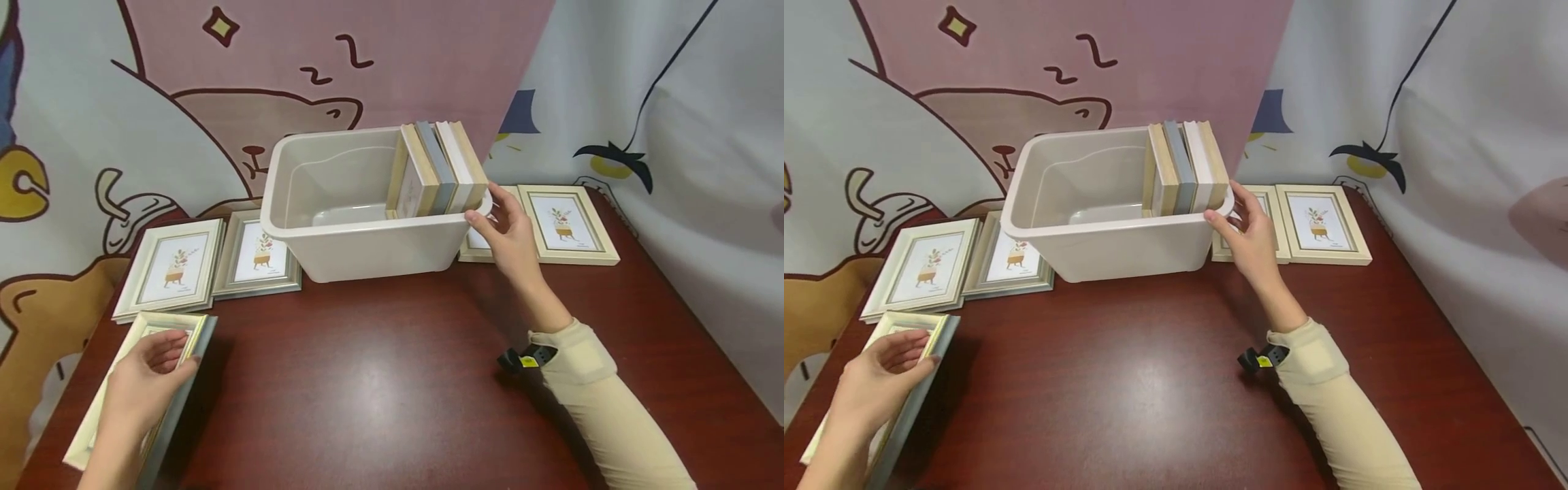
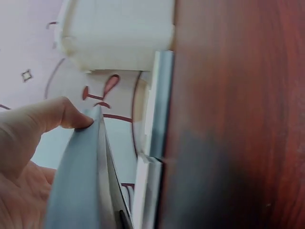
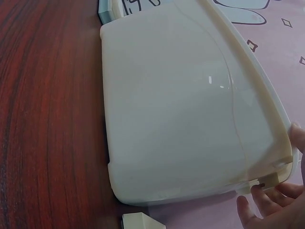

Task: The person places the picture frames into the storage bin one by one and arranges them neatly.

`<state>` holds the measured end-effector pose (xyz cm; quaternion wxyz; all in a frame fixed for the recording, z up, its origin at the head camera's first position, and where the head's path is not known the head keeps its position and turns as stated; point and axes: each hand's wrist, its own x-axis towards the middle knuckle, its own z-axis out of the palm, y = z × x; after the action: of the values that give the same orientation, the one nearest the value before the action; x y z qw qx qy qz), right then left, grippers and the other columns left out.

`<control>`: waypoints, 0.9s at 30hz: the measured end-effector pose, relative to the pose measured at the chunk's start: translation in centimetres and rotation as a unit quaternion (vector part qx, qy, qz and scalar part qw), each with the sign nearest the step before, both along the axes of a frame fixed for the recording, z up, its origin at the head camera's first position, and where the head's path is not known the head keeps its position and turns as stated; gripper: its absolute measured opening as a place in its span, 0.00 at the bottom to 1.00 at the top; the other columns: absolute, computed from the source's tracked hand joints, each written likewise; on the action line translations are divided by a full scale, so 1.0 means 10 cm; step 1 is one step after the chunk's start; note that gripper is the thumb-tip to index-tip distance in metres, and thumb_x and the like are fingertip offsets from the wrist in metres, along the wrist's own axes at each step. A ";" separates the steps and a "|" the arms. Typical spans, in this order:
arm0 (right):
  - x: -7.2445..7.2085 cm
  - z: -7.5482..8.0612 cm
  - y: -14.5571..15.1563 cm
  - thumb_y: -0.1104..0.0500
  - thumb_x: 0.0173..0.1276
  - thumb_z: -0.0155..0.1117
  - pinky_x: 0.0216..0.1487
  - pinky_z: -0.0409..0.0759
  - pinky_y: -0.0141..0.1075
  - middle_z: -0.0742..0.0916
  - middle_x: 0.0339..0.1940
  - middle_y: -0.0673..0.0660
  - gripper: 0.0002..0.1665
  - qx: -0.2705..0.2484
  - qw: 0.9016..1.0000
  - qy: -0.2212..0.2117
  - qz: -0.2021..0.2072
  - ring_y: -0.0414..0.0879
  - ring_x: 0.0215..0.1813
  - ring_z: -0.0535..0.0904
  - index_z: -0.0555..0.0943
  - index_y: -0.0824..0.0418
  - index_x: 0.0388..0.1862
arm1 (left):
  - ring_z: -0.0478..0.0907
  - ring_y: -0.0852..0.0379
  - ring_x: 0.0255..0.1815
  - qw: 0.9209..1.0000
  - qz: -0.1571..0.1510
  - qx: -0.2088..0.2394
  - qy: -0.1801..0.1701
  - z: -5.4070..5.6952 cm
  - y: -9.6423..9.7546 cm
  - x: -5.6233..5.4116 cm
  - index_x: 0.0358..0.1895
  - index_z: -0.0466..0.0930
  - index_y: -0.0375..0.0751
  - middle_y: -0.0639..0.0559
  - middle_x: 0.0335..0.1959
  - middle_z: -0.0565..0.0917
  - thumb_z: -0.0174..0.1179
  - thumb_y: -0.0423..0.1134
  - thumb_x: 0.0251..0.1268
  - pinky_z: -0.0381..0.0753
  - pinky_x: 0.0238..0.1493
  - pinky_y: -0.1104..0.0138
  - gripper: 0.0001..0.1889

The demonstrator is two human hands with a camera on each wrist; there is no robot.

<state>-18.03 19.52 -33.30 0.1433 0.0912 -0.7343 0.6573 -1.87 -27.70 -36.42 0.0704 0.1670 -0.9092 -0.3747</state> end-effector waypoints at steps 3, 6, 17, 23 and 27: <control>0.01 0.01 -0.01 0.69 0.70 0.61 0.65 0.75 0.26 0.74 0.71 0.62 0.35 0.001 1.000 -0.006 -0.001 0.44 0.68 0.74 0.65 0.67 0.74 | 0.69 0.87 0.33 1.000 0.009 0.016 0.012 0.09 -0.01 0.08 0.58 0.75 0.28 0.81 0.32 0.74 0.69 0.29 0.56 0.71 0.34 0.90 0.25; 0.02 0.02 -0.01 0.69 0.70 0.61 0.65 0.75 0.26 0.74 0.72 0.62 0.35 0.001 1.000 -0.009 -0.002 0.46 0.69 0.73 0.64 0.67 0.75 | 0.72 0.85 0.34 0.999 0.013 0.033 0.025 0.17 -0.01 0.15 0.57 0.75 0.31 0.85 0.31 0.72 0.69 0.28 0.56 0.73 0.35 0.90 0.24; 0.02 0.02 -0.02 0.71 0.70 0.60 0.62 0.75 0.23 0.73 0.71 0.63 0.35 -0.012 1.000 -0.007 0.003 0.38 0.64 0.75 0.64 0.68 0.74 | 0.81 0.71 0.41 0.946 0.043 0.272 0.174 0.37 0.08 0.24 0.46 0.80 0.44 0.62 0.42 0.84 0.62 0.10 0.48 0.77 0.43 0.87 0.27; 0.02 0.02 -0.01 0.70 0.70 0.60 0.62 0.75 0.23 0.74 0.70 0.62 0.35 -0.012 1.000 -0.007 0.003 0.36 0.63 0.75 0.64 0.68 0.75 | 0.83 0.64 0.40 0.898 0.040 0.376 0.224 0.44 0.16 0.21 0.47 0.79 0.36 0.54 0.37 0.86 0.57 0.06 0.48 0.82 0.43 0.81 0.26; 0.02 0.03 -0.01 0.70 0.70 0.60 0.62 0.75 0.24 0.74 0.70 0.62 0.35 -0.011 1.000 -0.010 0.004 0.36 0.63 0.75 0.64 0.68 0.75 | 0.84 0.60 0.46 0.871 0.040 0.421 0.249 0.50 0.20 0.16 0.50 0.78 0.30 0.48 0.44 0.88 0.54 0.04 0.49 0.83 0.46 0.78 0.26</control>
<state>-17.85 19.43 -33.04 0.1344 0.0855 -0.7281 0.6667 -0.26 -25.71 -31.46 0.2324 0.1178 -0.6098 -0.7485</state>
